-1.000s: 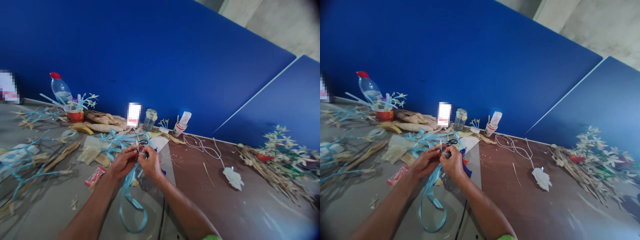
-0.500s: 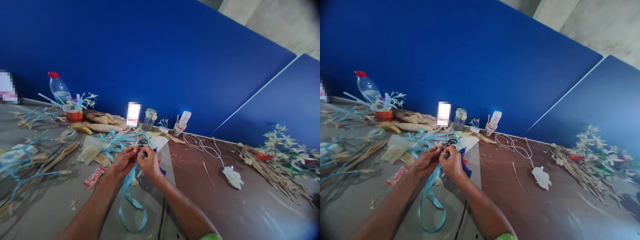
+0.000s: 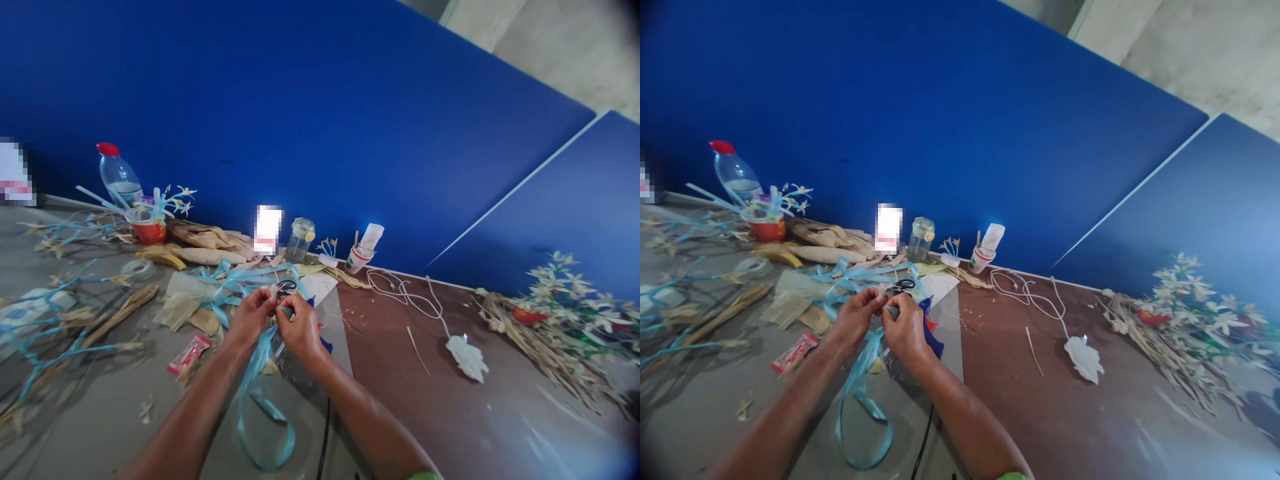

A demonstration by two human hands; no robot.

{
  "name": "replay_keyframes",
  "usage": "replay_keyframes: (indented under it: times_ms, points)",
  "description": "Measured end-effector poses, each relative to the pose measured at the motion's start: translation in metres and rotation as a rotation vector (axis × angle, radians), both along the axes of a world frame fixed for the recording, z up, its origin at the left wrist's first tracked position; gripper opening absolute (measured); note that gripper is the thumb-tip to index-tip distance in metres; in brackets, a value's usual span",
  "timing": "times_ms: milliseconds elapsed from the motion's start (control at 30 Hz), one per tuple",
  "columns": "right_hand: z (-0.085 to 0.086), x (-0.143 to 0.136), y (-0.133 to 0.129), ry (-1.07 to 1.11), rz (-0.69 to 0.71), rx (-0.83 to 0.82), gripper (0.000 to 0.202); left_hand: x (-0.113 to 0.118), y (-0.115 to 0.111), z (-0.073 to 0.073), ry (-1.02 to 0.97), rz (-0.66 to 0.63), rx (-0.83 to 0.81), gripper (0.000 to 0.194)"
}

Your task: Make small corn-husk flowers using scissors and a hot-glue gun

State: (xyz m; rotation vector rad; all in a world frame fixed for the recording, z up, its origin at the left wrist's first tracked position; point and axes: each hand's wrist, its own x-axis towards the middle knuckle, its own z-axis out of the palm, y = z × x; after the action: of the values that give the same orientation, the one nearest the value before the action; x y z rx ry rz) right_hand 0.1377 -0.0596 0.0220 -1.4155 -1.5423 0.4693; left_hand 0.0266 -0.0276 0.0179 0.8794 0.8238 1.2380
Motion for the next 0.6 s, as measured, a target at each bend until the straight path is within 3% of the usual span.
replay_keyframes:
  times_ms: [167, 367, 500, 600]
  points:
    - [0.003, 0.000, 0.001, 0.031, -0.023, -0.067, 0.006, 0.003, -0.002, -0.004, -0.089, 0.050, -0.100, 0.028]
    - [0.005, 0.002, 0.005, 0.241, 0.026, -0.151, 0.005, -0.008, -0.006, 0.002, -0.333, -0.144, -0.261, 0.029]
    - [0.009, -0.001, 0.004, 0.405, 0.083, -0.247, 0.008, -0.012, -0.008, 0.008, -0.354, -0.317, -0.222, 0.016]
    - [0.011, -0.004, 0.004, 0.532, 0.101, -0.294, 0.012, -0.012, -0.008, 0.009, -0.344, -0.364, -0.199, 0.013]
